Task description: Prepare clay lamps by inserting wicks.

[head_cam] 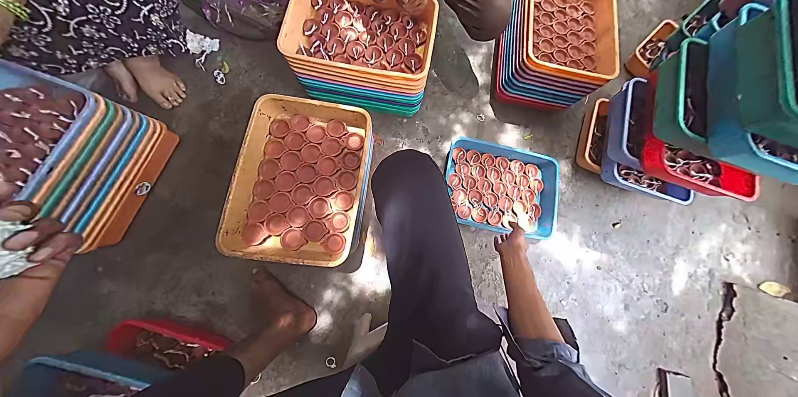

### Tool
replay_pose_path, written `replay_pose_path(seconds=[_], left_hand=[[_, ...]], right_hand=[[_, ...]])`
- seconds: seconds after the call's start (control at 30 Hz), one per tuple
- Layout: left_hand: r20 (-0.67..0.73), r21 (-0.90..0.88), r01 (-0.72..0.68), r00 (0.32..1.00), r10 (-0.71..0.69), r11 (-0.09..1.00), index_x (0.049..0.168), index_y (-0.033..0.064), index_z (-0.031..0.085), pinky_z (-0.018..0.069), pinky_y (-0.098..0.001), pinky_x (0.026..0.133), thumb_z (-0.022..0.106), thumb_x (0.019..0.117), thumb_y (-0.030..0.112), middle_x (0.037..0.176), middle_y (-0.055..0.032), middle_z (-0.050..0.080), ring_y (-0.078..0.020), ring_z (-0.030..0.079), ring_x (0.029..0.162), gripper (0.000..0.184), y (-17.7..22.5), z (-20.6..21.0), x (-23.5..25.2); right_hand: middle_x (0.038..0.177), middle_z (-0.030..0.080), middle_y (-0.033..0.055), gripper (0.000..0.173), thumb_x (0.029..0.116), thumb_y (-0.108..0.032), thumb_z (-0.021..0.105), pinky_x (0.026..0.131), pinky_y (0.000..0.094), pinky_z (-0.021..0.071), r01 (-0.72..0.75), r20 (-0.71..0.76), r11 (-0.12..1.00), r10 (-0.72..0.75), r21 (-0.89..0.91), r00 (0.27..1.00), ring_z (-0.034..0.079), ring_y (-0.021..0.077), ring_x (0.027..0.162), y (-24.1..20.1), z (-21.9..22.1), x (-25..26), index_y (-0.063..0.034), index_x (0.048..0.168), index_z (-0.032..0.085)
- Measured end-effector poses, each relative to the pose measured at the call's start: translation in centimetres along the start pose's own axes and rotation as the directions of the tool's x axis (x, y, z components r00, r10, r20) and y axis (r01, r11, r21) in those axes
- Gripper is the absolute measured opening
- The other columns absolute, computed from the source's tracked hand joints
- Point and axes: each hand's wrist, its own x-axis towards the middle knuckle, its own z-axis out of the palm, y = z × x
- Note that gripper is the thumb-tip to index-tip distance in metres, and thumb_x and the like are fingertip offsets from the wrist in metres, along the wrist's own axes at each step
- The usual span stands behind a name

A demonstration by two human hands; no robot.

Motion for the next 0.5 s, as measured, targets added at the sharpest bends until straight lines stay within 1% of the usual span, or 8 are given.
replay_pose_path(seconds=[0.07, 0.1, 0.13, 0.2, 0.27, 0.37, 0.43, 0.5], left_hand=[[0.097, -0.057, 0.107, 0.990, -0.101, 0.993, 0.117, 0.0146, 0.064, 0.0515, -0.0127, 0.064, 0.034, 0.1118, 0.032, 0.092, 0.0046, 0.064, -0.0019, 0.061, 0.071, 0.035, 0.8, 0.2, -0.9], [0.150, -0.025, 0.138, 0.980, -0.132, 0.990, 0.124, 0.0161, 0.063, 0.0527, -0.0168, 0.071, 0.032, 0.1118, 0.035, 0.099, 0.0045, 0.064, -0.0042, 0.062, 0.078, 0.038, 1.1, -0.1, -1.4], [0.135, 0.024, 0.151, 0.979, -0.152, 0.988, 0.125, 0.0160, 0.063, 0.0532, -0.0199, 0.074, 0.032, 0.1109, 0.033, 0.104, 0.0038, 0.065, -0.0058, 0.063, 0.082, 0.038, 1.6, 0.9, -2.5], [0.138, 0.108, 0.156, 0.976, -0.171, 0.982, 0.126, 0.0116, 0.066, 0.0552, -0.0246, 0.079, 0.032, 0.1065, 0.021, 0.116, -0.0007, 0.068, -0.0096, 0.066, 0.090, 0.040, 2.1, 4.4, -4.5], [0.286, 0.137, 0.157, 0.939, -0.191, 0.978, 0.135, 0.0084, 0.063, 0.0553, -0.0280, 0.085, 0.033, 0.0993, 0.013, 0.126, -0.0047, 0.065, -0.0129, 0.065, 0.099, 0.047, 1.5, 6.2, -5.0], [0.479, 0.103, 0.127, 0.863, -0.161, 0.987, 0.144, 0.0051, 0.054, 0.0543, -0.0346, 0.099, 0.041, 0.0996, 0.004, 0.129, -0.0107, 0.064, -0.0188, 0.064, 0.112, 0.047, 0.3, 7.3, -5.9], [0.532, 0.104, 0.064, 0.840, -0.110, 0.993, 0.149, 0.0050, 0.049, 0.0545, -0.0356, 0.100, 0.045, 0.1019, -0.002, 0.133, -0.0125, 0.064, -0.0217, 0.065, 0.116, 0.048, 0.5, 7.6, -6.4], [0.554, 0.095, 0.014, 0.830, -0.065, 0.995, 0.153, 0.0050, 0.042, 0.0537, -0.0366, 0.103, 0.047, 0.1024, -0.006, 0.141, -0.0140, 0.061, -0.0254, 0.063, 0.124, 0.052, 1.3, 7.7, -6.7]], right_hand=[[0.126, 0.057, 0.0209, 0.054, 0.0969, -0.024, 0.068, 0.084, 0.0452, 0.0537, 0.195, 0.082, 0.981, -0.193, -0.016, 0.978, 0.060, 0.0281, 0.106, -2.0, 1.2, -5.0, 0.0008, 0.140, 0.046], [0.112, 0.061, 0.0164, 0.041, 0.0991, -0.022, 0.066, 0.075, 0.0398, 0.0545, 0.312, 0.170, 0.950, -0.306, -0.004, 0.937, 0.063, 0.0224, 0.092, -2.6, 1.8, -7.4, 0.0006, 0.131, 0.052], [0.105, 0.062, 0.0122, 0.034, 0.1015, -0.020, 0.063, 0.070, 0.0363, 0.0549, 0.430, 0.280, 0.902, -0.420, 0.025, 0.863, 0.063, 0.0185, 0.084, -3.4, 2.4, -10.0, 0.0005, 0.127, 0.055], [0.096, 0.064, 0.0058, 0.026, 0.1021, -0.013, 0.059, 0.064, 0.0274, 0.0553, 0.654, 0.459, 0.737, -0.648, 0.174, 0.608, 0.063, 0.0107, 0.075, -5.0, 3.5, -16.3, 0.0023, 0.123, 0.058], [0.090, 0.065, 0.0020, 0.021, 0.0988, -0.003, 0.060, 0.067, 0.0245, 0.0560, 0.718, 0.588, 0.564, -0.764, 0.409, 0.266, 0.063, 0.0083, 0.073, -6.3, 4.8, -23.5, 0.0033, 0.118, 0.059], [0.088, 0.069, -0.0011, 0.021, 0.0939, -0.004, 0.067, 0.074, 0.0276, 0.0589, 0.614, 0.744, 0.529, -0.652, 0.586, -0.149, 0.066, 0.0101, 0.077, -6.6, 6.9, -33.4, -0.0034, 0.115, 0.065], [0.094, 0.071, 0.0015, 0.024, 0.0907, -0.004, 0.074, 0.073, 0.0278, 0.0604, 0.564, 0.741, 0.492, -0.533, 0.664, -0.408, 0.068, 0.0115, 0.079, -6.2, 8.8, -38.5, -0.0039, 0.114, 0.069], [0.094, 0.072, 0.0013, 0.023, 0.0891, -0.006, 0.076, 0.067, 0.0249, 0.0588, 0.572, 0.701, 0.406, -0.369, 0.713, -0.611, 0.067, 0.0101, 0.076, -6.0, 10.6, -42.8, -0.0040, 0.111, 0.070]])
